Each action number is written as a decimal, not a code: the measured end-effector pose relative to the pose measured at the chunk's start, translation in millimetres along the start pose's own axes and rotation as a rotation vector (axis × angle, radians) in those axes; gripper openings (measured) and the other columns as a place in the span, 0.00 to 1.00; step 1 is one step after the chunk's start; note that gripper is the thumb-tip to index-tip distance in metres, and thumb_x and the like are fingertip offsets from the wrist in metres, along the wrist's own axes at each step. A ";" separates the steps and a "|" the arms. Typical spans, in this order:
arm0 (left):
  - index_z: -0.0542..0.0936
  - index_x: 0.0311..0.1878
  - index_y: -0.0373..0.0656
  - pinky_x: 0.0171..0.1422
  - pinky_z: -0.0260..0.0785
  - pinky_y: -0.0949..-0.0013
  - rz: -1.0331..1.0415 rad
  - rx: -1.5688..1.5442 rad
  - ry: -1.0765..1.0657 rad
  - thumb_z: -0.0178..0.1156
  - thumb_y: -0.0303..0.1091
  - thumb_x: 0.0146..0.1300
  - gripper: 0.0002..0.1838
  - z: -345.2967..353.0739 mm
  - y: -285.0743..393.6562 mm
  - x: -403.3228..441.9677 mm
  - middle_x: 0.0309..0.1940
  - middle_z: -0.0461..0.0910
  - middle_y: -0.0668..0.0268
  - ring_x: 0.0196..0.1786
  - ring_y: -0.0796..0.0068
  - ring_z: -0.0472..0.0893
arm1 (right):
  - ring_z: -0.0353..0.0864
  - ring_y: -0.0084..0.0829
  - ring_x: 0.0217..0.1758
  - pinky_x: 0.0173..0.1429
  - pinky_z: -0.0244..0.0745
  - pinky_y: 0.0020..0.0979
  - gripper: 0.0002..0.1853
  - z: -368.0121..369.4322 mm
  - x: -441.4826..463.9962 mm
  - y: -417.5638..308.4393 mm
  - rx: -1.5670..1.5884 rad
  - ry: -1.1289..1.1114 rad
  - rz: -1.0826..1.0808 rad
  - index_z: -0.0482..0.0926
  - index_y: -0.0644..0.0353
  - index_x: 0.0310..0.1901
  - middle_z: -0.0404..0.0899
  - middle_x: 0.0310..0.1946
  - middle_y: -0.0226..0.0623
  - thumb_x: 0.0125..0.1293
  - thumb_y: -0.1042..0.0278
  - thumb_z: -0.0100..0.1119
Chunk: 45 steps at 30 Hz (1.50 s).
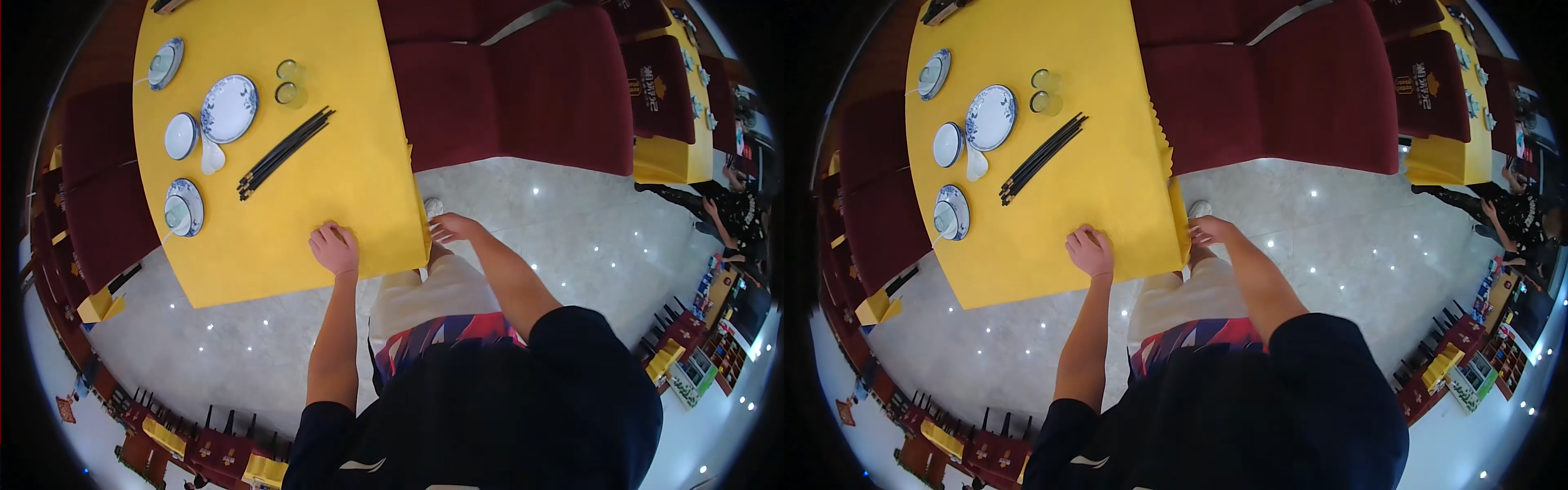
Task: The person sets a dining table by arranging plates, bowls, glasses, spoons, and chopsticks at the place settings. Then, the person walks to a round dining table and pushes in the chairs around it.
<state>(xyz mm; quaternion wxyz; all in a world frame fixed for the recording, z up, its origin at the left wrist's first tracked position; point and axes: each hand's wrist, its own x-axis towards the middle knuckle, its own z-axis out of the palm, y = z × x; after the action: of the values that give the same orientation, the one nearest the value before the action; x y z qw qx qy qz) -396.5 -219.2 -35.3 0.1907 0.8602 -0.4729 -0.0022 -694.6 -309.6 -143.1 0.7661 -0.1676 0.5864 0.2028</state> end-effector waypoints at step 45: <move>0.76 0.40 0.48 0.45 0.67 0.59 -0.191 0.029 -0.057 0.59 0.35 0.54 0.10 1.9 -12.0 -1.2 0.37 0.72 0.62 0.39 0.59 0.73 | 0.82 0.27 0.24 0.32 0.75 0.28 0.23 296.7 -88.2 -614.4 -1.655 -0.092 -0.932 0.85 0.64 0.28 0.84 0.21 0.39 0.68 0.50 0.58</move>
<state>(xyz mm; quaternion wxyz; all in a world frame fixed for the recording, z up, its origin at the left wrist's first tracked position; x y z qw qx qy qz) -387.8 -213.1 -41.2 0.1638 0.9036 -0.3940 -0.0378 -156.8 -702.3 29.8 0.4304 -0.8660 0.0999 0.2341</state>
